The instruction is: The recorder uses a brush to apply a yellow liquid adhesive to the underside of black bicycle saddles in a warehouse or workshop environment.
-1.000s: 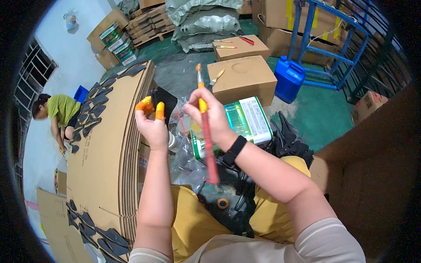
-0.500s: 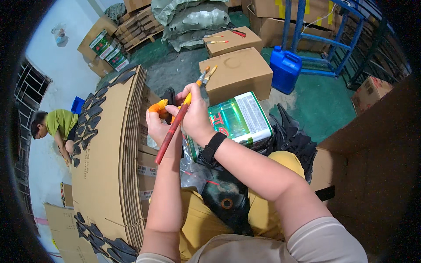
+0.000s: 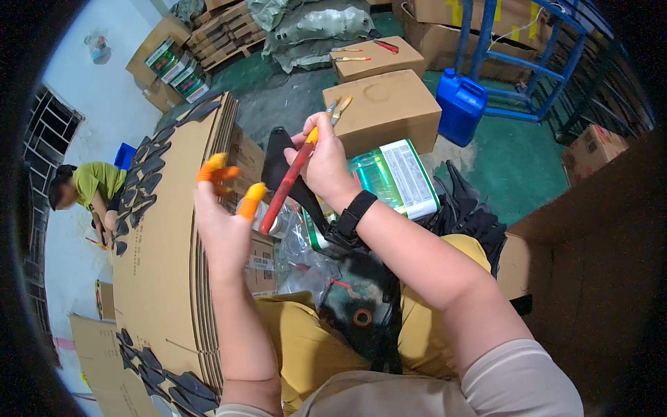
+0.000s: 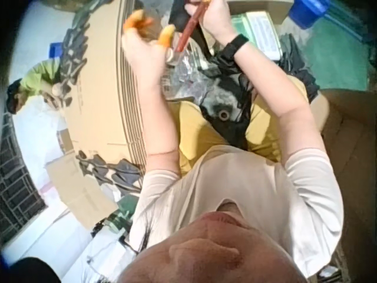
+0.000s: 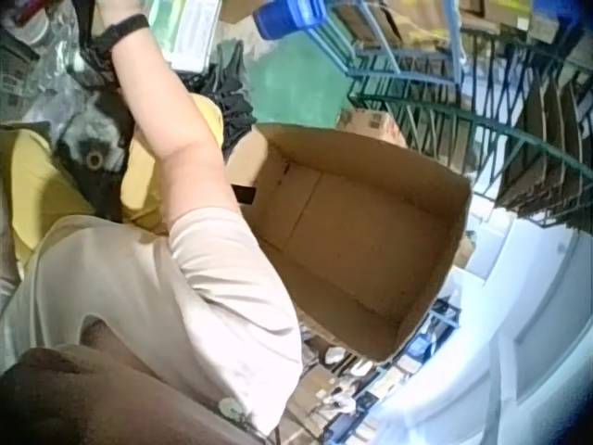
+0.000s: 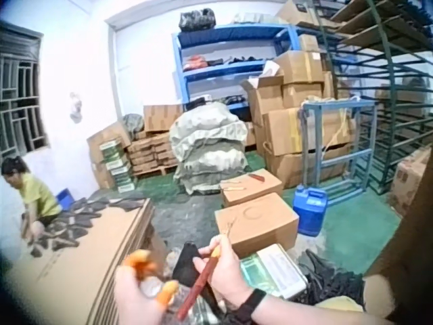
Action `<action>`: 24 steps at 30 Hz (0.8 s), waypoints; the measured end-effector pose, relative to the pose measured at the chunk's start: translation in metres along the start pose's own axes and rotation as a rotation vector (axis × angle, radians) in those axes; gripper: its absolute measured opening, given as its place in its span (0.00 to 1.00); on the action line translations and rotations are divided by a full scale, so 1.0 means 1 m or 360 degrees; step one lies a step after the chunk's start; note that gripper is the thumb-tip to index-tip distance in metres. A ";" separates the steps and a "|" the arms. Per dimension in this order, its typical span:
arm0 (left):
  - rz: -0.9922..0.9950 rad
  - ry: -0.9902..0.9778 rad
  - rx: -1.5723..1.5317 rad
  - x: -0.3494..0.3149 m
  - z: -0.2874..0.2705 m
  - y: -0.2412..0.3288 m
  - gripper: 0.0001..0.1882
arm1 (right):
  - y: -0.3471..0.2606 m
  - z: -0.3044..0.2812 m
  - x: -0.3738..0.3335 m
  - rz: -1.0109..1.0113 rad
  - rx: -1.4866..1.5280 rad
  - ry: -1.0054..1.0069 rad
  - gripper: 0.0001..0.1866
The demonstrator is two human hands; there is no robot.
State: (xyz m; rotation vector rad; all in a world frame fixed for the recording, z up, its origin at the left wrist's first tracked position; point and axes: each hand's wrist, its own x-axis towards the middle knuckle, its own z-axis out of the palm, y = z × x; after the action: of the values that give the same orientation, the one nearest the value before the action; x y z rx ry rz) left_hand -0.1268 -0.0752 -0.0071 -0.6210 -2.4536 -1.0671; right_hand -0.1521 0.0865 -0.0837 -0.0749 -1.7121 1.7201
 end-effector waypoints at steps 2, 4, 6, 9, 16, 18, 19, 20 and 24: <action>0.0142 0.0054 0.0107 0.006 -0.006 -0.026 0.36 | -0.005 0.003 -0.004 0.0056 0.0060 -0.0123 0.24; 0.0076 0.0004 0.0150 0.008 -0.008 -0.045 0.38 | -0.012 0.008 -0.011 0.0071 0.0091 -0.0280 0.23; 0.0120 -0.0298 -0.0176 0.012 -0.004 -0.060 0.40 | -0.017 0.013 -0.016 0.0042 0.0096 -0.0364 0.22; -0.0059 -0.0465 -0.0430 0.011 -0.003 -0.065 0.41 | -0.024 0.017 -0.022 0.0010 0.0128 -0.0485 0.21; -0.0424 -0.0567 -0.1131 0.010 -0.009 -0.058 0.34 | -0.028 0.016 -0.017 -0.0003 0.0180 -0.0776 0.20; -0.0375 -0.0581 -0.1047 0.012 -0.017 -0.066 0.30 | -0.026 0.014 -0.007 -0.0157 0.0416 -0.0813 0.20; -0.0323 -0.0597 -0.0968 0.012 -0.020 -0.069 0.25 | -0.024 0.009 -0.001 -0.0082 0.0471 -0.0818 0.18; -0.0275 -0.0473 -0.0970 0.011 -0.024 -0.067 0.19 | -0.021 0.005 0.006 0.0043 0.0609 -0.0777 0.17; -0.0205 -0.0136 -0.0997 0.011 -0.034 -0.083 0.21 | -0.016 -0.023 0.030 0.0186 0.0515 -0.0593 0.09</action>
State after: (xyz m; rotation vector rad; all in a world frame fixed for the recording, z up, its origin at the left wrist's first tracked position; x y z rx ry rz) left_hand -0.1743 -0.1489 -0.0283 -0.7011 -2.2317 -1.9226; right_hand -0.1568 0.1195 -0.0598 0.3167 -1.6818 2.1837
